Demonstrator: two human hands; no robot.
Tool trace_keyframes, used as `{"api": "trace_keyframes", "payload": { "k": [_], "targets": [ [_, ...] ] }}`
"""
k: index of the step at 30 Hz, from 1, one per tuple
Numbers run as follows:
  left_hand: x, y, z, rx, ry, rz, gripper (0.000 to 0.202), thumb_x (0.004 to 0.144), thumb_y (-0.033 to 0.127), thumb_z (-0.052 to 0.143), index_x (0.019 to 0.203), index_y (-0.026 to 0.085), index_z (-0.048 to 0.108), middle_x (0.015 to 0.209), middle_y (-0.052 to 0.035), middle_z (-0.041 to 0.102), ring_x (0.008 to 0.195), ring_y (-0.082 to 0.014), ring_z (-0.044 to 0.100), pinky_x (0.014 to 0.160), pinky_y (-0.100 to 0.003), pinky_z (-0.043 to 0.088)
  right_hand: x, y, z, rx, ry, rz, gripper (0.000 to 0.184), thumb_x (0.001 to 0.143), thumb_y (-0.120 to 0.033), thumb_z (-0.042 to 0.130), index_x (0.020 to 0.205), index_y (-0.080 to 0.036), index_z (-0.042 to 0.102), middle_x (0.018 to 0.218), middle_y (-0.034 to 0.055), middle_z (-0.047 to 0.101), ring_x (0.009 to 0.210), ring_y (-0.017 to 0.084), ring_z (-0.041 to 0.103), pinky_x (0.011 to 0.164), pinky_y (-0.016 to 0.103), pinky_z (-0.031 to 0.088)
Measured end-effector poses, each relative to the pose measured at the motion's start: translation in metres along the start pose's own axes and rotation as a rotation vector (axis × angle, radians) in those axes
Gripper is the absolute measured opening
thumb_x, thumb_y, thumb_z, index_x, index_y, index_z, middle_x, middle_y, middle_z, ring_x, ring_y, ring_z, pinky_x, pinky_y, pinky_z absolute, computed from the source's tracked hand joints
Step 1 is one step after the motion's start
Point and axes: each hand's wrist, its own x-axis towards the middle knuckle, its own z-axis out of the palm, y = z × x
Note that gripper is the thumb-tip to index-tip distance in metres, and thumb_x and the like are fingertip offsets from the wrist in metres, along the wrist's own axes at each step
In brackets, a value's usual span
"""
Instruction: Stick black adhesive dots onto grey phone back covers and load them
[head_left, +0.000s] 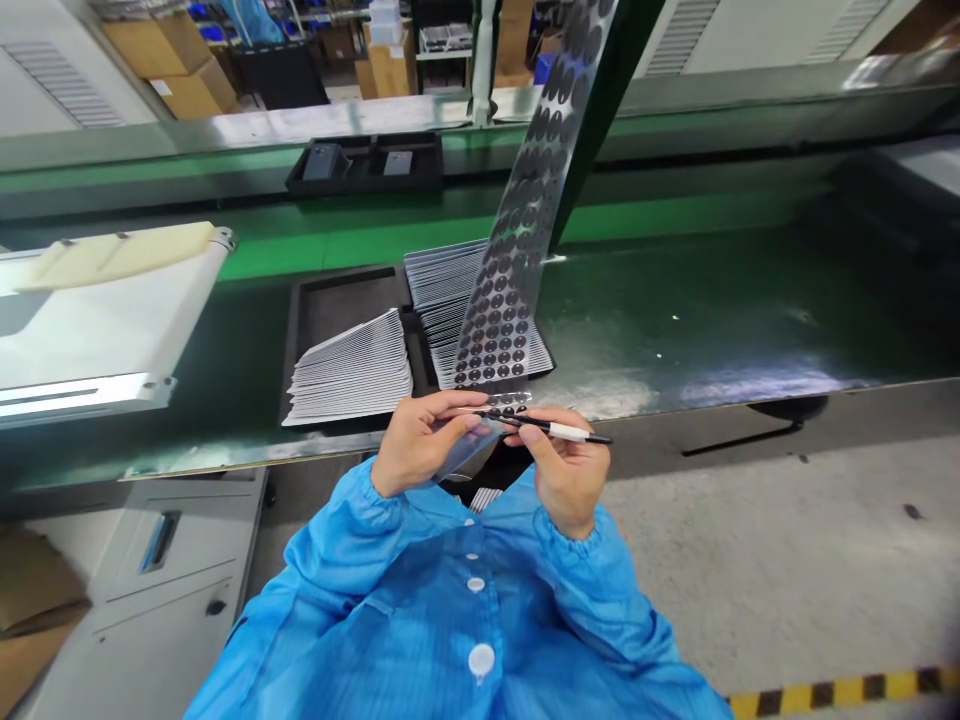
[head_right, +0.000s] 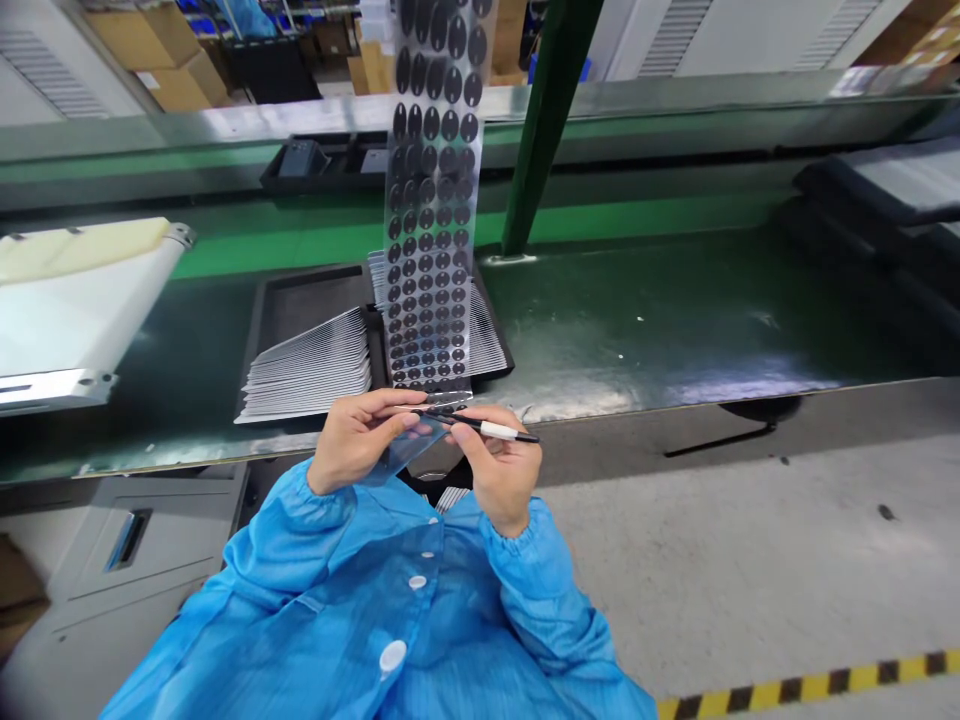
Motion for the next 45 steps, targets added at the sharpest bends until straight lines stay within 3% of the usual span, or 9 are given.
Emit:
{"api": "trace_keyframes", "payload": {
  "k": [5,9,16,20,23,26,31,37,45],
  "targets": [
    [0.000,-0.003,0.003,-0.004,-0.001,0.022,0.035,0.086,0.040,0.075,0.111,0.015,0.074,0.096,-0.0112,0.079,0.083,-0.0250,0.077,0.082,-0.035,0.064,0.000,0.002,0.003,0.007,0.028,0.019,0.014,0.079,-0.027,0.081,0.089,-0.020,0.074,0.077,0.0007,0.073,0.060,0.017,0.072,0.056,0.030,0.064],
    [-0.004,-0.001,-0.011,0.146,-0.079,0.088,0.053,0.087,0.037,0.074,0.136,0.020,0.062,0.114,-0.0104,0.075,0.091,-0.0232,0.076,0.088,-0.035,0.062,0.000,0.000,0.003,0.098,0.059,-0.022,0.015,0.077,-0.029,0.083,0.084,-0.021,0.073,0.076,-0.0010,0.068,0.055,0.015,0.069,0.047,0.026,0.059],
    [0.015,0.030,-0.130,0.978,0.289,0.205,0.049,0.090,0.040,0.067,0.134,0.019,0.065,0.137,-0.0087,0.064,0.126,-0.0281,0.061,0.107,-0.037,0.049,0.004,-0.009,-0.010,0.187,0.095,-0.040,0.016,0.075,-0.030,0.084,0.084,-0.022,0.073,0.070,-0.0026,0.065,0.050,0.011,0.063,0.042,0.022,0.050],
    [0.039,0.030,-0.190,1.205,0.203,-0.121,0.057,0.088,0.048,0.064,0.136,0.017,0.064,0.138,-0.0099,0.063,0.130,-0.0323,0.057,0.107,-0.038,0.047,0.003,-0.007,-0.011,0.215,0.064,0.030,0.017,0.074,-0.032,0.085,0.083,-0.023,0.073,0.070,-0.0020,0.066,0.051,0.011,0.062,0.042,0.021,0.049],
    [0.043,0.023,-0.203,1.177,0.142,-0.134,0.047,0.087,0.052,0.062,0.120,0.021,0.075,0.120,-0.0070,0.074,0.112,-0.0297,0.069,0.097,-0.034,0.051,0.001,-0.005,-0.011,0.226,0.038,0.082,0.017,0.074,-0.032,0.084,0.083,-0.024,0.074,0.070,-0.0022,0.065,0.052,0.011,0.062,0.043,0.021,0.049],
    [0.036,0.024,-0.198,1.137,0.310,0.029,0.035,0.088,0.047,0.059,0.101,0.021,0.080,0.100,-0.0058,0.079,0.092,-0.0259,0.072,0.083,-0.031,0.053,0.001,-0.004,-0.012,0.247,0.041,0.102,0.017,0.074,-0.033,0.085,0.083,-0.024,0.074,0.073,-0.0019,0.065,0.054,0.011,0.063,0.045,0.021,0.051],
    [0.001,0.037,-0.177,0.959,0.868,0.354,0.033,0.091,0.043,0.058,0.088,0.016,0.076,0.075,-0.0039,0.071,0.071,-0.0183,0.062,0.066,-0.027,0.047,0.002,-0.012,-0.015,0.300,0.010,0.100,0.018,0.075,-0.035,0.084,0.083,-0.024,0.074,0.076,-0.0013,0.067,0.064,0.013,0.071,0.052,0.021,0.057],
    [-0.041,0.024,-0.128,0.560,0.517,0.201,0.025,0.082,0.041,0.072,0.084,0.017,0.077,0.073,-0.0035,0.071,0.063,-0.0162,0.061,0.055,-0.024,0.046,-0.001,-0.020,-0.009,0.326,-0.023,0.211,0.019,0.075,-0.037,0.084,0.084,-0.026,0.072,0.076,-0.0019,0.070,0.091,0.022,0.077,0.077,0.031,0.063],
    [-0.041,-0.003,-0.076,0.483,0.237,0.089,0.018,0.085,0.033,0.069,0.086,0.019,0.080,0.085,-0.0058,0.078,0.075,-0.0184,0.070,0.063,-0.024,0.054,-0.005,-0.010,-0.003,0.142,0.017,0.447,0.027,0.068,-0.035,0.087,0.083,-0.022,0.069,0.073,-0.0015,0.072,0.070,0.018,0.074,0.062,0.027,0.062]
  ]
}}
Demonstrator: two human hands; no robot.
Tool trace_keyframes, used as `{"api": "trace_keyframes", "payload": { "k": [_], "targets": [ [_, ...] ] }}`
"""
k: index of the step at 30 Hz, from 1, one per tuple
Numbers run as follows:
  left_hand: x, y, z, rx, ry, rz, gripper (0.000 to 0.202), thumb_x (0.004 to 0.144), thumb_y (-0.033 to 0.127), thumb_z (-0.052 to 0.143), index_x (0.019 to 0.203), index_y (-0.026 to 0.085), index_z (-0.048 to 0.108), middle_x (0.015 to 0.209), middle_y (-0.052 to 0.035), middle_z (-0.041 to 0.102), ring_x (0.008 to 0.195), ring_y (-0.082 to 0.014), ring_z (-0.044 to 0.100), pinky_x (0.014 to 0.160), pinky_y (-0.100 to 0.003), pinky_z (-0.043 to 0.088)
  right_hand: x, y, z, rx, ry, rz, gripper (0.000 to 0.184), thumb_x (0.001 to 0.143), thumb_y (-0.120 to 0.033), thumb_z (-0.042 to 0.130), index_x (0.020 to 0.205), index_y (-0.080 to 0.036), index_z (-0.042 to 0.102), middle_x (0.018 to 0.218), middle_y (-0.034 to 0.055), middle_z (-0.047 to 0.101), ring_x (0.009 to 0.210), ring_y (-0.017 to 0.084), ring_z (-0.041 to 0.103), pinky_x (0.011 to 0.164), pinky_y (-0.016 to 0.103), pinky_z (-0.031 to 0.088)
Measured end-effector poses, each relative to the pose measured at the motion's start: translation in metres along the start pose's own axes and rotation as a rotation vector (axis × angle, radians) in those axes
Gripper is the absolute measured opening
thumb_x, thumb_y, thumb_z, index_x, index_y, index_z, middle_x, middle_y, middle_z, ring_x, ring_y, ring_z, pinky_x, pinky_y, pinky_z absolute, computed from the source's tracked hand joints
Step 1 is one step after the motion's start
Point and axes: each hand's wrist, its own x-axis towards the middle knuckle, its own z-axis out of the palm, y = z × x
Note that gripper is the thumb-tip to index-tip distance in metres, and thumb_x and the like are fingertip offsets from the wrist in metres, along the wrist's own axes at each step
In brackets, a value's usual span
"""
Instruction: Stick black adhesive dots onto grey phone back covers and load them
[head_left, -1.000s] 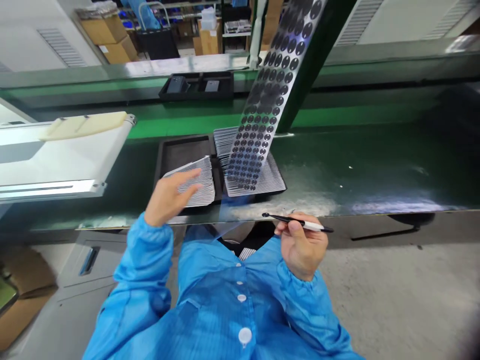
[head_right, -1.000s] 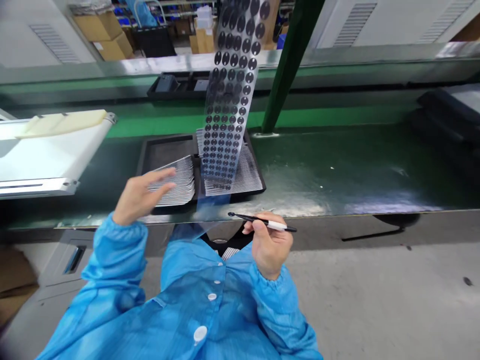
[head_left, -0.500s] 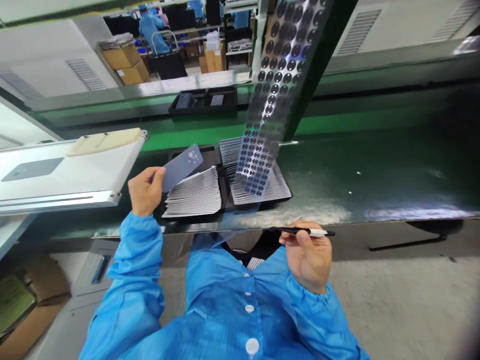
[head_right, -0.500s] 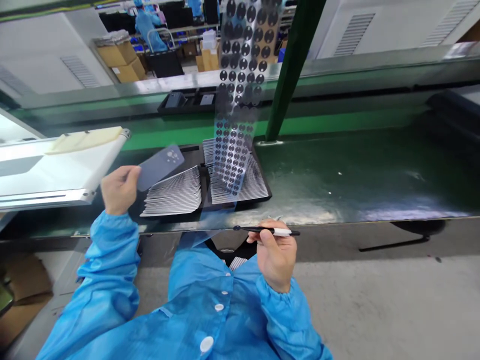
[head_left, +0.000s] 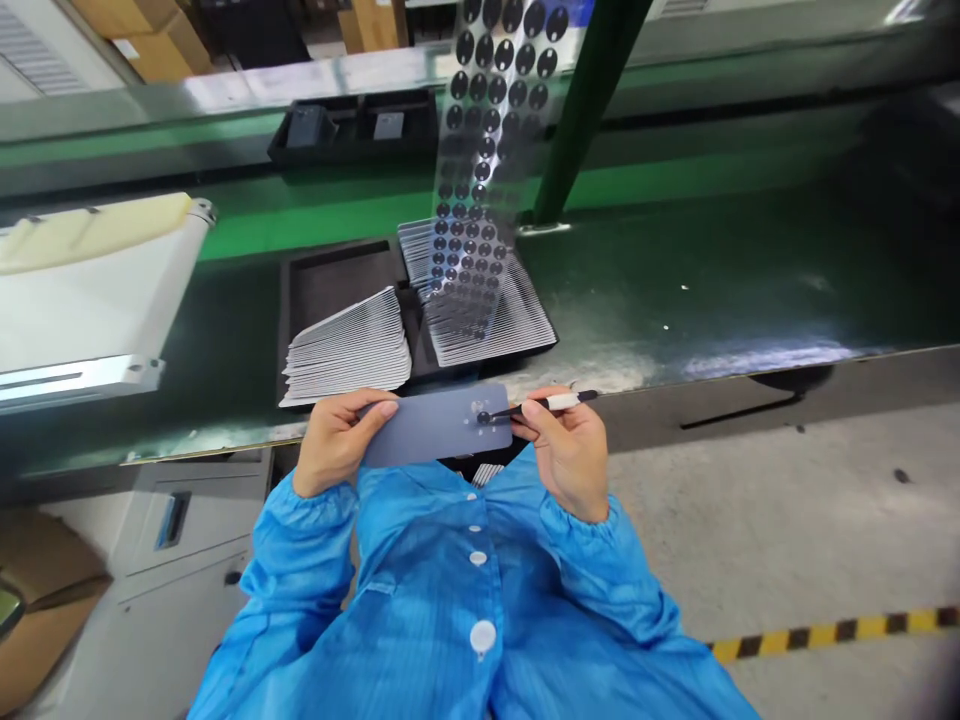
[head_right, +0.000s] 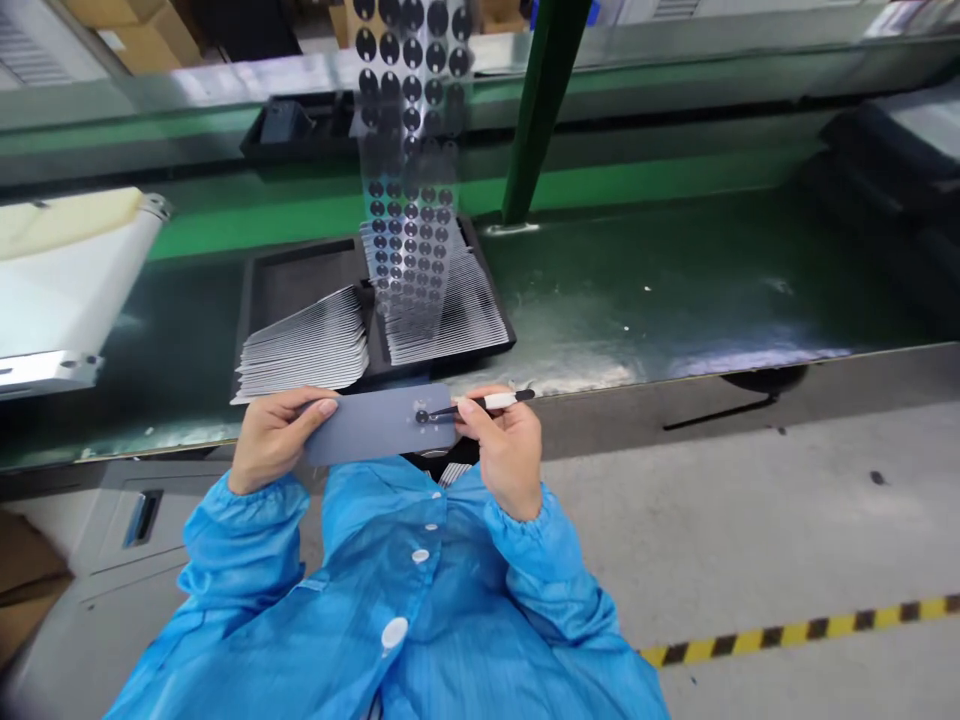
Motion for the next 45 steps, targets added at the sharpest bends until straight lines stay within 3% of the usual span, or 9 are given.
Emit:
{"api": "trace_keyframes", "payload": {
  "k": [6,20,45],
  "targets": [
    [0.002,0.002,0.002,0.075,-0.044,0.012,0.019,0.088,0.033,0.069,0.095,0.020,0.081,0.095,-0.0056,0.079,0.089,-0.0199,0.073,0.074,-0.025,0.056,0.005,0.010,-0.007,-0.073,0.051,-0.007,0.029,0.067,-0.037,0.088,0.083,-0.021,0.070,0.073,-0.0023,0.070,0.067,0.014,0.071,0.060,0.024,0.061],
    [0.002,-0.002,0.002,0.105,-0.059,0.002,0.022,0.088,0.037,0.068,0.096,0.021,0.081,0.097,-0.0065,0.078,0.091,-0.0228,0.073,0.074,-0.029,0.057,0.009,0.017,-0.011,-0.174,0.049,-0.001,0.032,0.069,-0.041,0.087,0.087,-0.021,0.071,0.075,-0.0004,0.071,0.072,0.019,0.073,0.065,0.033,0.065],
    [0.002,0.000,0.001,0.119,-0.061,-0.010,0.021,0.088,0.036,0.068,0.093,0.020,0.081,0.095,-0.0066,0.078,0.088,-0.0226,0.073,0.070,-0.028,0.057,0.009,0.019,-0.014,-0.212,0.045,-0.001,0.033,0.070,-0.042,0.086,0.088,-0.020,0.071,0.074,-0.0001,0.072,0.074,0.020,0.074,0.063,0.033,0.066]
  ]
}}
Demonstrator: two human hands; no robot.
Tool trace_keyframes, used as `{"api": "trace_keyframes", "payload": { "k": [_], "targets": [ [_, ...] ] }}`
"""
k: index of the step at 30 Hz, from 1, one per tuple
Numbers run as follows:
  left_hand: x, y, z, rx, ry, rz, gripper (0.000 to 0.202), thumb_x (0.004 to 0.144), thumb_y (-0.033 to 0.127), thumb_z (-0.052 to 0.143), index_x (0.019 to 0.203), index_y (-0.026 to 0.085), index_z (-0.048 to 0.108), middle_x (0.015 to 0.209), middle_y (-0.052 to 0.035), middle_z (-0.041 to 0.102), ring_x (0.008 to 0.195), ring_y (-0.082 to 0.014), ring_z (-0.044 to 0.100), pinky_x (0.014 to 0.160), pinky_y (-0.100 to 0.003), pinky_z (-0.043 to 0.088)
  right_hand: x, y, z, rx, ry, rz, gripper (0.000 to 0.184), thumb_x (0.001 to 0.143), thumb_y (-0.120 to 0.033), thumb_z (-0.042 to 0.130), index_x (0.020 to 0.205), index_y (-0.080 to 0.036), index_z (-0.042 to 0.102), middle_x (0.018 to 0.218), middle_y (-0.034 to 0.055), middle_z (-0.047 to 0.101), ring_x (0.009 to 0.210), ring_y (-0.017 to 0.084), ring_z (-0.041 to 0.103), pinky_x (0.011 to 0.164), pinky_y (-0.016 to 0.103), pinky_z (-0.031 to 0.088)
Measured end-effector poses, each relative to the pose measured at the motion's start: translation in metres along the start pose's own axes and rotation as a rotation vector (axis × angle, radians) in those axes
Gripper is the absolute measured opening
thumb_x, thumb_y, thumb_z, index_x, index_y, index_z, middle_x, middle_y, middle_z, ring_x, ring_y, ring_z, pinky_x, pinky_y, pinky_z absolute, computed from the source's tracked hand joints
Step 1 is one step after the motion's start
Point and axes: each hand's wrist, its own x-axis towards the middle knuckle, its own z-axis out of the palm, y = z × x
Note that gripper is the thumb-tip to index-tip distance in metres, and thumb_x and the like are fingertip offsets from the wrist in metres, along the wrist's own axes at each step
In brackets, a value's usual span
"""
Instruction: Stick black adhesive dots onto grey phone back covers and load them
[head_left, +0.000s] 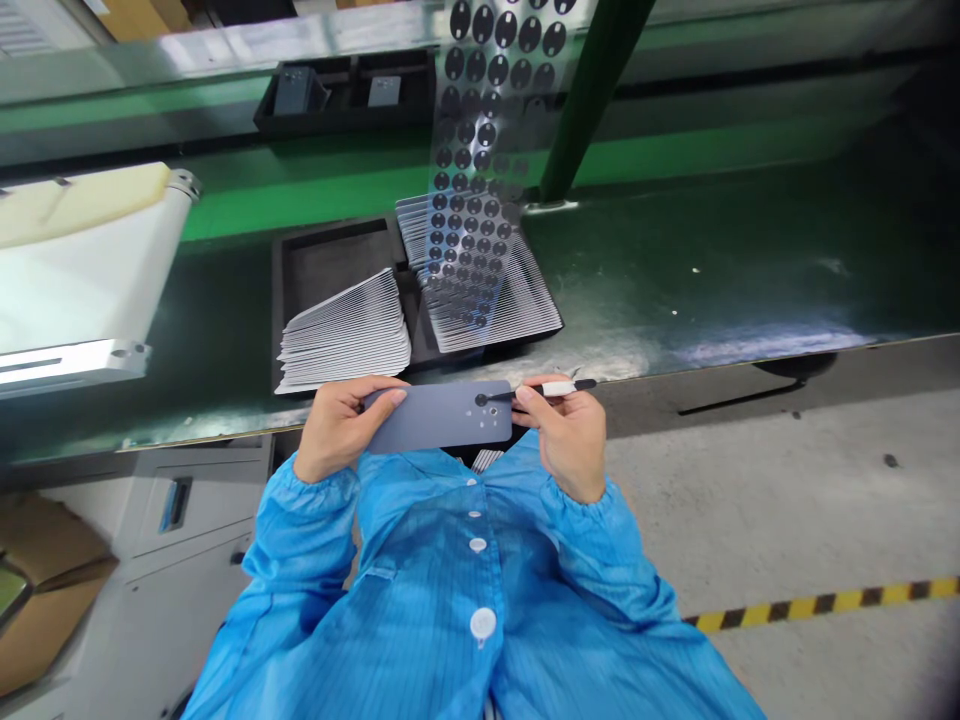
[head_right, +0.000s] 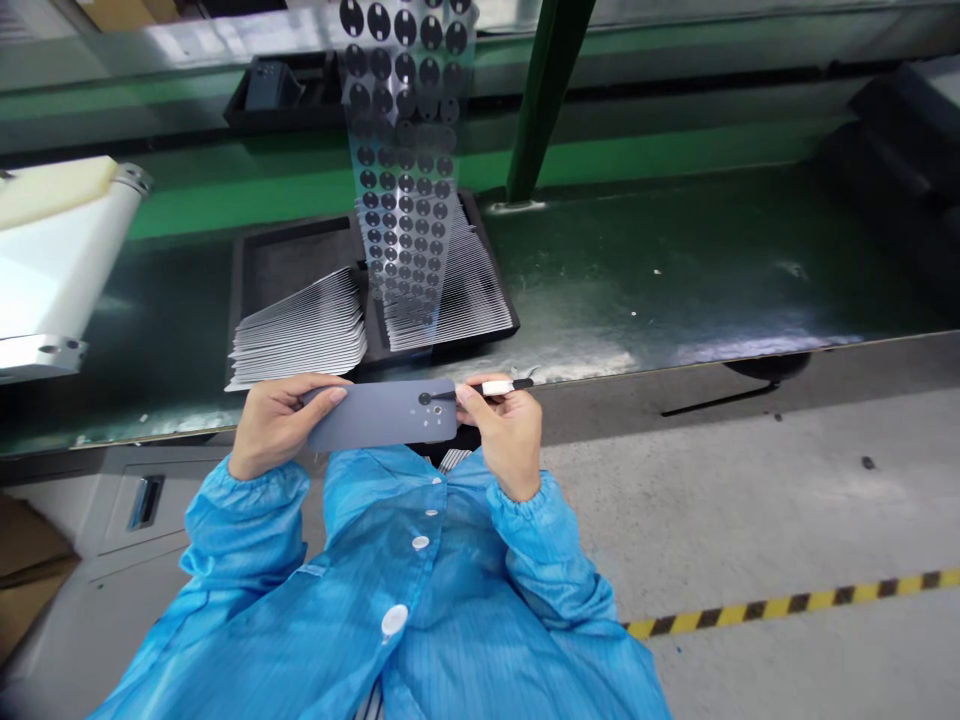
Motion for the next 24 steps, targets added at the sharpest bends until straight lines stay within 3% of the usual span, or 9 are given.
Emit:
{"api": "trace_keyframes", "payload": {
  "k": [24],
  "targets": [
    [-0.0011,0.0018,0.0013,0.003,0.006,0.002,0.018,0.088,0.033,0.068,0.092,0.022,0.081,0.093,-0.0048,0.079,0.085,-0.0207,0.073,0.066,-0.025,0.057,-0.0013,-0.0011,0.0014,0.002,0.025,-0.024,0.033,0.069,-0.043,0.087,0.086,-0.020,0.071,0.073,-0.0007,0.070,0.071,0.018,0.073,0.060,0.028,0.065]
  ]
}}
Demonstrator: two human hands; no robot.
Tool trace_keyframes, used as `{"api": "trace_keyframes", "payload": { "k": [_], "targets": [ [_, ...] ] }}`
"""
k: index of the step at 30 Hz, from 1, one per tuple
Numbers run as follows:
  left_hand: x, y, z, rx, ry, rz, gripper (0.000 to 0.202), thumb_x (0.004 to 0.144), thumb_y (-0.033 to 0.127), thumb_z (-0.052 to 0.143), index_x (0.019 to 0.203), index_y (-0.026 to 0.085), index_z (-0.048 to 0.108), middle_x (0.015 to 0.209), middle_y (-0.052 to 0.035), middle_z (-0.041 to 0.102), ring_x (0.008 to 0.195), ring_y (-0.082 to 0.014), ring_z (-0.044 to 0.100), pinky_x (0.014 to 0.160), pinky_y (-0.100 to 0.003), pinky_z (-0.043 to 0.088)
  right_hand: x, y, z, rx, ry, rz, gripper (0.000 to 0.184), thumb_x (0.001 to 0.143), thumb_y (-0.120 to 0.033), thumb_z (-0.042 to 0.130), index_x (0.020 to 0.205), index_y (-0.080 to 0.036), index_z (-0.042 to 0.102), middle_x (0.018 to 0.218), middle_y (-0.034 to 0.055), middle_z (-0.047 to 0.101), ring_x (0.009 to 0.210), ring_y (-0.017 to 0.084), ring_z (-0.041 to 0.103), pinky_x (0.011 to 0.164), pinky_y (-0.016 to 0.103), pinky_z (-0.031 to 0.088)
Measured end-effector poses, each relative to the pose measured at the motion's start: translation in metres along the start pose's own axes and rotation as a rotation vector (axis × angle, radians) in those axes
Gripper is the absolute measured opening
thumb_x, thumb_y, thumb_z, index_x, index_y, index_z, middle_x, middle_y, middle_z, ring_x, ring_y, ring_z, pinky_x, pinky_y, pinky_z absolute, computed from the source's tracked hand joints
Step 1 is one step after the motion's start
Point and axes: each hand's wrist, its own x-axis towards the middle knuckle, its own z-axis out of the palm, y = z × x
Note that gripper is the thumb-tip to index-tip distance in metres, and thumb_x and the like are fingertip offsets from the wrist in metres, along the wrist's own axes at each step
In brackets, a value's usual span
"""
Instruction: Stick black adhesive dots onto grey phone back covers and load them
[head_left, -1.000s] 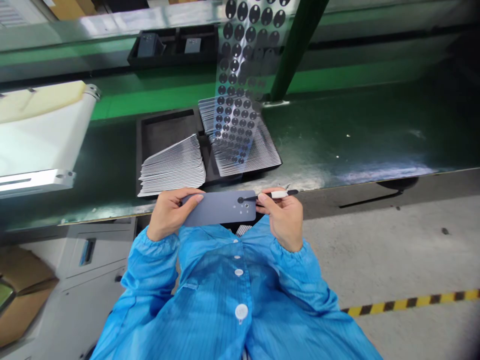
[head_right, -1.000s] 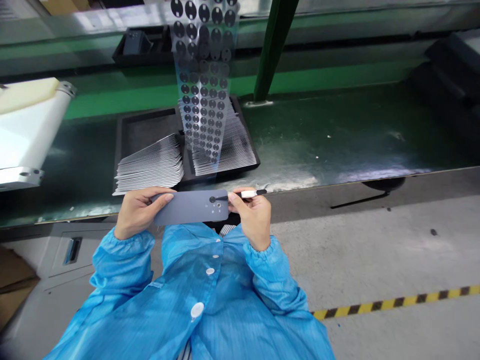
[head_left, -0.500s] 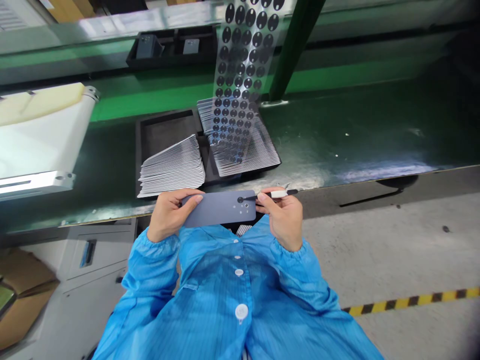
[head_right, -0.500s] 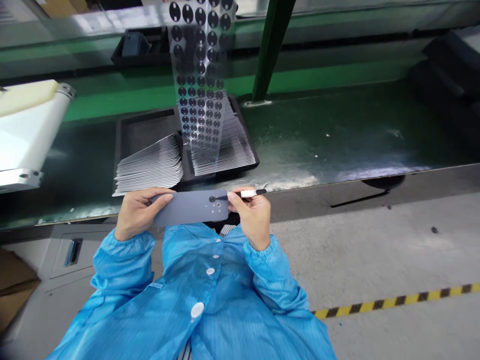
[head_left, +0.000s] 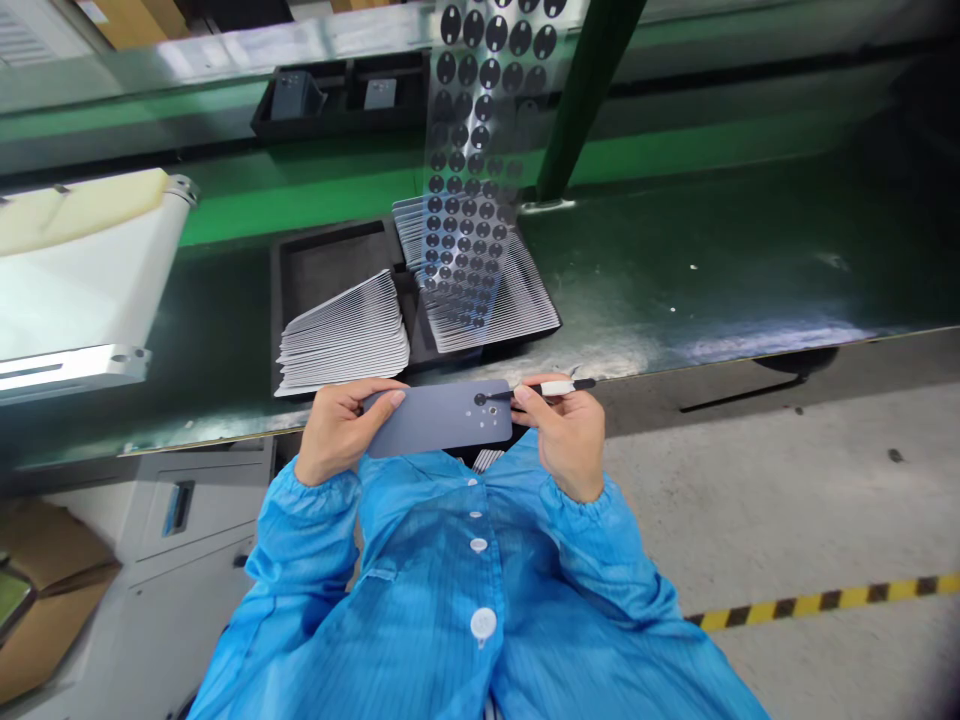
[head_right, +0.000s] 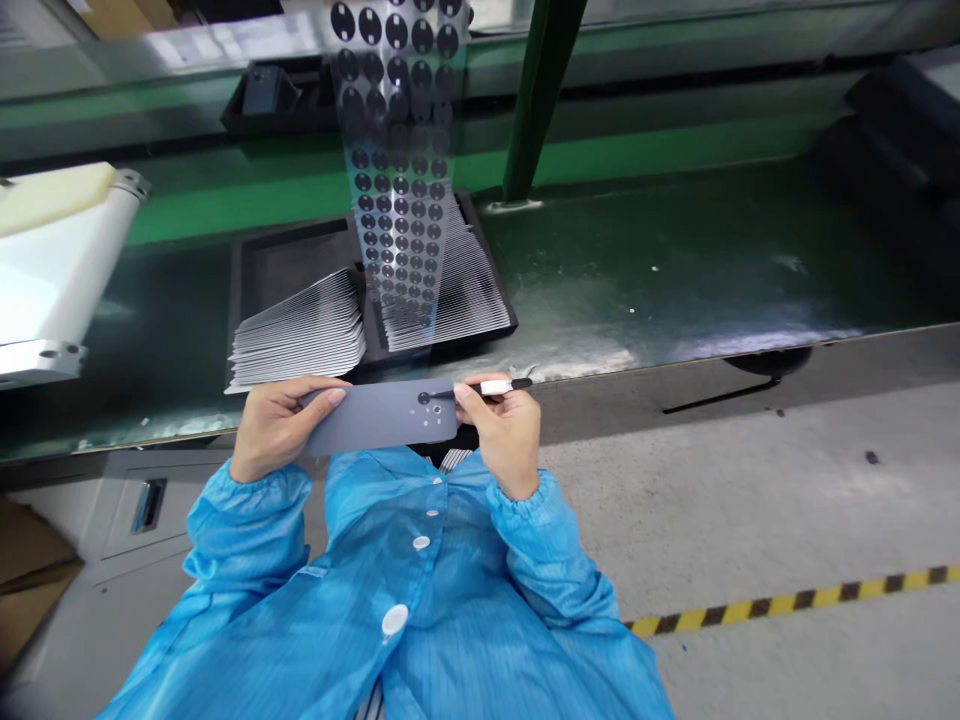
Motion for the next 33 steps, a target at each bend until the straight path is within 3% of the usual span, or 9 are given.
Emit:
{"api": "trace_keyframes", "payload": {
  "k": [17,33],
  "targets": [
    [-0.0008,0.0016,0.0009,-0.018,0.007,-0.007,0.018,0.087,0.031,0.068,0.091,0.020,0.081,0.091,-0.0048,0.079,0.083,-0.0194,0.073,0.067,-0.023,0.056,-0.0007,0.0014,0.0004,-0.003,0.001,-0.008,0.031,0.070,-0.041,0.086,0.086,-0.020,0.071,0.073,-0.0008,0.071,0.070,0.018,0.074,0.061,0.028,0.065],
    [-0.0058,-0.0010,0.0057,-0.012,0.045,-0.066,0.019,0.086,0.033,0.069,0.089,0.019,0.082,0.088,-0.0057,0.079,0.074,-0.0177,0.071,0.058,-0.021,0.052,-0.0052,0.0006,0.0031,0.010,0.017,-0.071,0.027,0.072,-0.039,0.084,0.084,-0.020,0.070,0.071,-0.0007,0.071,0.066,0.018,0.073,0.063,0.032,0.065]
  ]
}}
